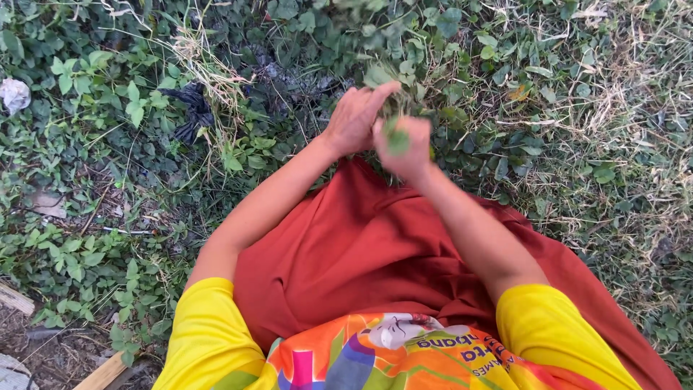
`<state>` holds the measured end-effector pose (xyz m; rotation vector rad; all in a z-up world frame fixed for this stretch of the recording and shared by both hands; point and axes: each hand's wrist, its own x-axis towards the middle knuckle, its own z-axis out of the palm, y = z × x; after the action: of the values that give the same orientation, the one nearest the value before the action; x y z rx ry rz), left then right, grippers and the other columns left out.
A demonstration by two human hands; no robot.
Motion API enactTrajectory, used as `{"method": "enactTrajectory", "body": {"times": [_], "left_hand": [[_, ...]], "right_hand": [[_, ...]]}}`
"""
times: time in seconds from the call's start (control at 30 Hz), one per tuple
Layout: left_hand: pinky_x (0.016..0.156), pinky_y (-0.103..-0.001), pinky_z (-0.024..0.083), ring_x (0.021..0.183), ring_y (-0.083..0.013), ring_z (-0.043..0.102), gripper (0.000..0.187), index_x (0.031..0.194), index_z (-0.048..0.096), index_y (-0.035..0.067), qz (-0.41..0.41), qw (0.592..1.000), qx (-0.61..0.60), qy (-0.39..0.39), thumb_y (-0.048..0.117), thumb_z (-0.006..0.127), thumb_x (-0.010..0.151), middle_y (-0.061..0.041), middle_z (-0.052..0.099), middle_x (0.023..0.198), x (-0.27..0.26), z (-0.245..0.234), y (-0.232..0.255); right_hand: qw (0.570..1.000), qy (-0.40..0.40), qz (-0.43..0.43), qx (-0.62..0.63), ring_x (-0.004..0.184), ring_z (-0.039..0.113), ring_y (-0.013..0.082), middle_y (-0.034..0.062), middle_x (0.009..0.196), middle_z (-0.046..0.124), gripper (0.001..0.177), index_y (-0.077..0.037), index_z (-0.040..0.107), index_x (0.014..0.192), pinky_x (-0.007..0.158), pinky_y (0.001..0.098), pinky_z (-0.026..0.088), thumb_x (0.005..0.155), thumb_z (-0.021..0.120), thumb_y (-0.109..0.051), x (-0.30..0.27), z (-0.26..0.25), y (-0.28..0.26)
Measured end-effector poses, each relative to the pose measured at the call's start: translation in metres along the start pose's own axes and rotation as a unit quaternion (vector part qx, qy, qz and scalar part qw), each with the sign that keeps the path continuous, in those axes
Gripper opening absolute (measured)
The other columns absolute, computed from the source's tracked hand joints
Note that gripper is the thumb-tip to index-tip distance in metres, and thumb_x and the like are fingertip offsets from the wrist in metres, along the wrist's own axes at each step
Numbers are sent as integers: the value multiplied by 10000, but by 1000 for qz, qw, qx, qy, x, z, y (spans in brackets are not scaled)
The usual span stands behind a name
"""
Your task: Picking and sorting green plants from the ground while sitting outdoors.
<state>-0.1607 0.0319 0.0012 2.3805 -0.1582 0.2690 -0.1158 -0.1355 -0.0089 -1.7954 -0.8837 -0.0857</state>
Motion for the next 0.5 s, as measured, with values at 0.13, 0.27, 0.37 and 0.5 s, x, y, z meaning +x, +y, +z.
{"method": "enactTrajectory", "body": {"times": [0.13, 0.27, 0.37, 0.5], "left_hand": [[877, -424, 455, 1037, -373, 586, 536, 1197, 676, 113, 116, 993, -18, -4, 240, 824, 698, -192, 597, 1121, 10, 0, 22], [909, -457, 456, 1121, -373, 600, 219, 812, 625, 145, 219, 970, -35, 102, 238, 812, 748, -136, 665, 1210, 21, 7, 46], [823, -297, 539, 882, -121, 679, 85, 986, 720, 126, -31, 920, -373, -119, 202, 718, 1023, -19, 742, 938, 32, 18, 31], [727, -293, 486, 789, -73, 548, 239, 995, 615, 55, -2, 916, -380, -130, 212, 793, 1015, -15, 595, 829, 65, -60, 86]], "right_hand": [[997, 0, -18, 79, 680, 664, 187, 71, 770, 624, 184, -54, 574, 836, 621, 319, 550, 959, 709, -36, -36, -28, -17], [919, 121, 242, 287, 561, 543, 79, 37, 910, 620, 173, -5, 566, 1036, 475, 258, 426, 1076, 723, -65, -36, -59, 50], [892, 181, 243, 336, 584, 514, 78, 23, 889, 600, 241, -97, 490, 1152, 470, 238, 419, 1063, 713, -73, 13, -86, 18], [860, 227, 105, 445, 583, 488, 127, 59, 882, 563, 247, -85, 494, 1132, 440, 299, 394, 1122, 713, 29, 66, -120, -4]]}}
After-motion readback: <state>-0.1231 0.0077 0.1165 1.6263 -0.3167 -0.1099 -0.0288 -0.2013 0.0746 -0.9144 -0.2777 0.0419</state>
